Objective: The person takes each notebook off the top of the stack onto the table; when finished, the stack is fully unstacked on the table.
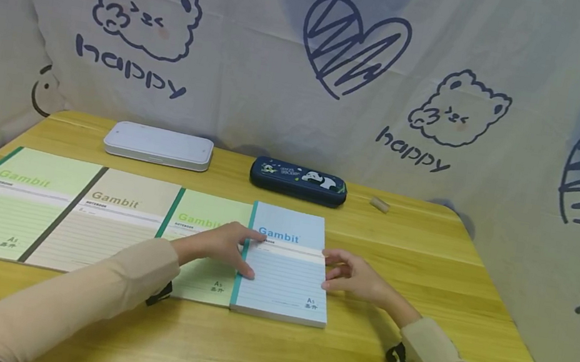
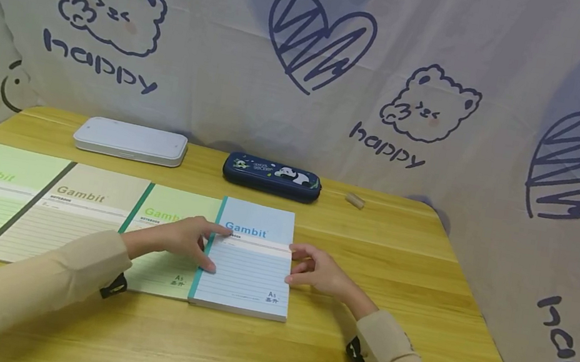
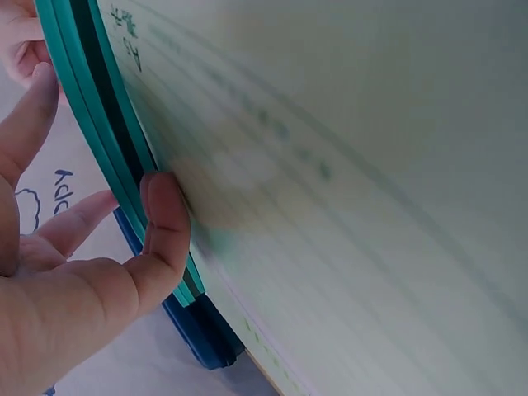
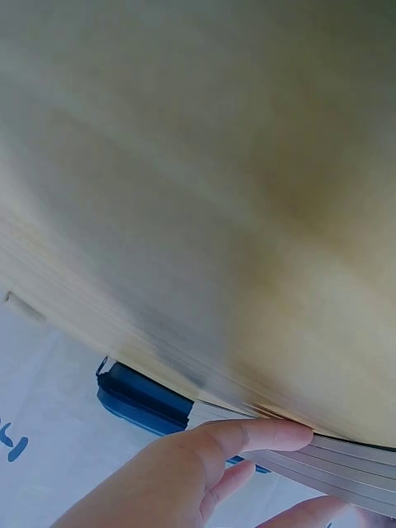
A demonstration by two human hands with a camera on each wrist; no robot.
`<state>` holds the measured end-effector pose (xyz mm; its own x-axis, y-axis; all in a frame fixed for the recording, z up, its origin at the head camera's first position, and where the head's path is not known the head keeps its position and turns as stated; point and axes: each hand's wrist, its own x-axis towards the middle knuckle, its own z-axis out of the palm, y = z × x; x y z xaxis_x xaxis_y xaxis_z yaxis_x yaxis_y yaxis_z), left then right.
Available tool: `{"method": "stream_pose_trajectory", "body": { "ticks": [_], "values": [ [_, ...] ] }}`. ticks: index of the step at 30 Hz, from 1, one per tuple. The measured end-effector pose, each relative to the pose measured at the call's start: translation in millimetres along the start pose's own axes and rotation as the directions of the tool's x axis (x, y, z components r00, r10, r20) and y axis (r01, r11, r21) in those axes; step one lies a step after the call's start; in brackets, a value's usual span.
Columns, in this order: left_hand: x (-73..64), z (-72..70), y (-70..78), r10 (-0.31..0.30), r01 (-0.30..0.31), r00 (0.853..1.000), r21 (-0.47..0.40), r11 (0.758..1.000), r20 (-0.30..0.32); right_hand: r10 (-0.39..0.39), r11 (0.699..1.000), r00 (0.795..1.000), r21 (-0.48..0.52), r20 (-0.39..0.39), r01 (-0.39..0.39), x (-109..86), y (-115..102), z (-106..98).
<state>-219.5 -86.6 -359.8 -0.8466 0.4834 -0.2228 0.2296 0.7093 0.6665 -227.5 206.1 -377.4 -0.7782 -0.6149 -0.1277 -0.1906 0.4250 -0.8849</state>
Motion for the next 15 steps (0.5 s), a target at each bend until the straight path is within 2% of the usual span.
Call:
{"method": "stream_pose_trajectory", "body": {
  "ticks": [6, 15],
  "values": [
    [1.1, 2.0, 1.6, -0.002, 0.003, 1.0, 0.033, 0.999, -0.018, 0.001, 1.0, 1.0, -0.004, 0.0, -0.001, -0.8, -1.0, -0.4],
    [1.7, 1.7, 3.2, -0.057, 0.057, 0.998, -0.011, 0.998, -0.034, -0.022, 1.0, 1.0, -0.007, 0.004, 0.022, -0.6, -0.2, -0.2]
  ]
}}
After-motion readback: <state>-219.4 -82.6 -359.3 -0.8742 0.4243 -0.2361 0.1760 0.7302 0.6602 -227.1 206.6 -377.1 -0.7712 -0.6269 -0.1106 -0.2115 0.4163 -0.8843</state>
